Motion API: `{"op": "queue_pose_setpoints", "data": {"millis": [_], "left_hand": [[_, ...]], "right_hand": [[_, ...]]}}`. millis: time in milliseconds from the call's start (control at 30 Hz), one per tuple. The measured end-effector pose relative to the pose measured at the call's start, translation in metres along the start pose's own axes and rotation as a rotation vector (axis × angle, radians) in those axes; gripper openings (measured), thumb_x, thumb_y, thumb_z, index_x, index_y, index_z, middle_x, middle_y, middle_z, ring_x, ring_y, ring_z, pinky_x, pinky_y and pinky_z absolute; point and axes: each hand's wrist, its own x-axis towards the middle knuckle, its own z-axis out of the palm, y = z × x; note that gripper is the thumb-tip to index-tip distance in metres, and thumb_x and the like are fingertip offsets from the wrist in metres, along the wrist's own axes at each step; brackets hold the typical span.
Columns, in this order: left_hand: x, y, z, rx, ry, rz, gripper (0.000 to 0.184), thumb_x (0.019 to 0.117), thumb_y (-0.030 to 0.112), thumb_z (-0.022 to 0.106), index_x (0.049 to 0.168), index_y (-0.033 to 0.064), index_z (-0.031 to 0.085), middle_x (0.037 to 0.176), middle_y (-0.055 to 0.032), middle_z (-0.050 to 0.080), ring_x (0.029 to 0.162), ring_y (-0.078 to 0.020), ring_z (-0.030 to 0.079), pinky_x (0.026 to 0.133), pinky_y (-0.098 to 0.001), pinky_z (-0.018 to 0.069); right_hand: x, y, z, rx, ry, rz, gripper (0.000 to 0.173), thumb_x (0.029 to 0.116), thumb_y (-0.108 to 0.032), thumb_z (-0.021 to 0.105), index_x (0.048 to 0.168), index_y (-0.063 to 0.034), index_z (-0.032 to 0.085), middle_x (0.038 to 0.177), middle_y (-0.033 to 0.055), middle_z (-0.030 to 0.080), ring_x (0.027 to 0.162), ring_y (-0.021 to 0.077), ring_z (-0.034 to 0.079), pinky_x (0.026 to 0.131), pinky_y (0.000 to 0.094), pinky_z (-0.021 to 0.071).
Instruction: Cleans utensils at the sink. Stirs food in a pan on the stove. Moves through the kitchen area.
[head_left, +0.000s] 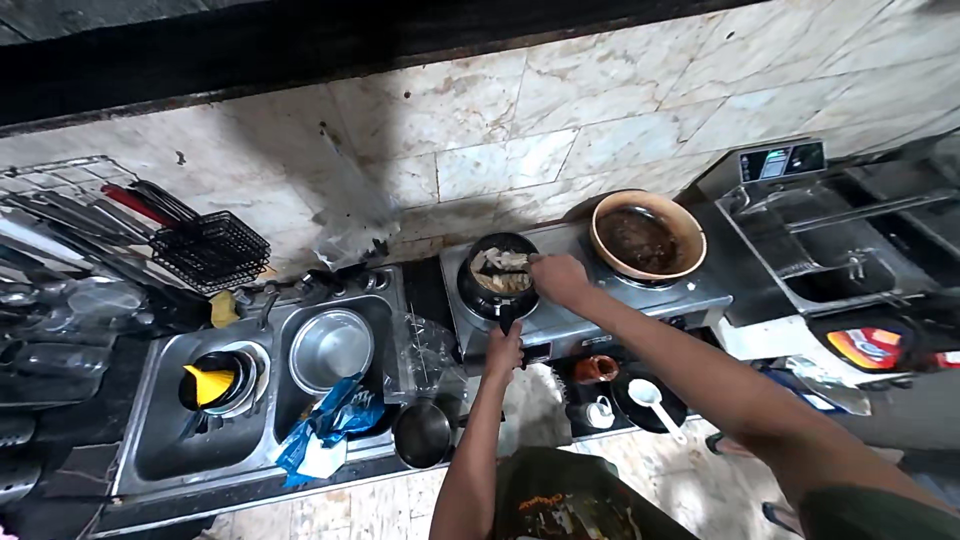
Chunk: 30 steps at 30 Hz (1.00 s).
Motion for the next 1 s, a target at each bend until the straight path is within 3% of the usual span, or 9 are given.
{"op": "queue_pose_setpoints", "data": {"millis": [133, 233, 300, 433, 633, 700, 833, 1000], "left_hand": [[0.001, -0.001, 0.000, -0.001, 0.000, -0.003, 0.028, 0.1081, 0.035, 0.053, 0.111, 0.0077, 0.051, 0.064, 0.0016, 0.041, 0.043, -0.0090, 0.038, 0.040, -0.0236, 0.0372], [0.001, -0.001, 0.000, 0.005, 0.003, 0.003, 0.028, 0.1079, 0.035, 0.054, 0.110, 0.0076, 0.051, 0.063, 0.0014, 0.041, 0.043, -0.0088, 0.038, 0.039, -0.0232, 0.0368], [0.000, 0.000, 0.000, 0.003, 0.000, 0.003, 0.027, 0.1081, 0.035, 0.053, 0.110, 0.0076, 0.050, 0.063, 0.0017, 0.041, 0.043, -0.0084, 0.037, 0.039, -0.0228, 0.0364], [0.000, 0.000, 0.001, -0.004, -0.005, 0.002, 0.027, 0.1083, 0.034, 0.053, 0.109, 0.0075, 0.051, 0.063, 0.0017, 0.041, 0.042, -0.0083, 0.037, 0.039, -0.0225, 0.0365], [0.001, -0.002, 0.000, -0.019, -0.001, 0.006, 0.027, 0.1079, 0.033, 0.054, 0.111, 0.0072, 0.051, 0.063, 0.0015, 0.042, 0.042, -0.0086, 0.038, 0.039, -0.0228, 0.0373], [0.002, -0.002, 0.000, -0.028, -0.002, 0.007, 0.026, 0.1077, 0.034, 0.054, 0.111, 0.0075, 0.051, 0.063, 0.0016, 0.042, 0.043, -0.0087, 0.038, 0.039, -0.0230, 0.0371], [0.001, -0.001, 0.001, -0.013, 0.001, 0.001, 0.027, 0.1078, 0.034, 0.054, 0.112, 0.0072, 0.051, 0.063, 0.0013, 0.042, 0.043, -0.0091, 0.039, 0.040, -0.0235, 0.0376], [0.001, -0.001, 0.000, 0.000, 0.010, 0.010, 0.028, 0.1079, 0.034, 0.054, 0.109, 0.0061, 0.052, 0.064, 0.0007, 0.043, 0.044, -0.0095, 0.039, 0.041, -0.0244, 0.0383]], "right_hand": [[-0.006, 0.011, -0.022, 0.012, 0.017, 0.180, 0.008, 0.0871, -0.010, 0.072, 0.095, -0.0063, 0.070, 0.092, 0.0206, 0.069, 0.079, 0.0443, 0.068, 0.056, 0.0614, 0.0522], [0.013, 0.010, -0.020, 0.019, -0.044, 0.307, 0.012, 0.0898, -0.005, 0.065, 0.101, -0.0023, 0.069, 0.101, 0.0246, 0.069, 0.087, 0.0478, 0.068, 0.061, 0.0632, 0.0535], [0.023, 0.010, -0.007, 0.058, -0.067, 0.246, 0.013, 0.0923, -0.007, 0.065, 0.104, -0.0037, 0.070, 0.107, 0.0231, 0.069, 0.091, 0.0473, 0.068, 0.065, 0.0650, 0.0549], [0.024, 0.017, 0.004, 0.020, -0.065, -0.081, 0.017, 0.0980, -0.019, 0.064, 0.111, -0.0118, 0.072, 0.112, 0.0142, 0.070, 0.093, 0.0401, 0.070, 0.070, 0.0633, 0.0563], [-0.010, 0.036, -0.052, -0.143, -0.098, -0.106, 0.017, 0.0919, -0.025, 0.072, 0.102, -0.0123, 0.072, 0.091, 0.0142, 0.071, 0.082, 0.0388, 0.070, 0.065, 0.0610, 0.0540], [-0.015, 0.034, -0.055, -0.192, -0.110, -0.078, 0.010, 0.0923, -0.019, 0.071, 0.099, -0.0118, 0.073, 0.087, 0.0143, 0.071, 0.079, 0.0389, 0.069, 0.062, 0.0599, 0.0532], [-0.011, 0.023, -0.032, -0.209, -0.159, 0.015, 0.011, 0.0935, -0.006, 0.064, 0.101, -0.0078, 0.072, 0.096, 0.0180, 0.070, 0.085, 0.0413, 0.069, 0.063, 0.0591, 0.0549], [-0.004, 0.024, -0.011, -0.118, 0.033, 0.115, 0.015, 0.0885, -0.001, 0.068, 0.101, -0.0060, 0.073, 0.105, 0.0181, 0.070, 0.088, 0.0430, 0.068, 0.059, 0.0581, 0.0540]]}}
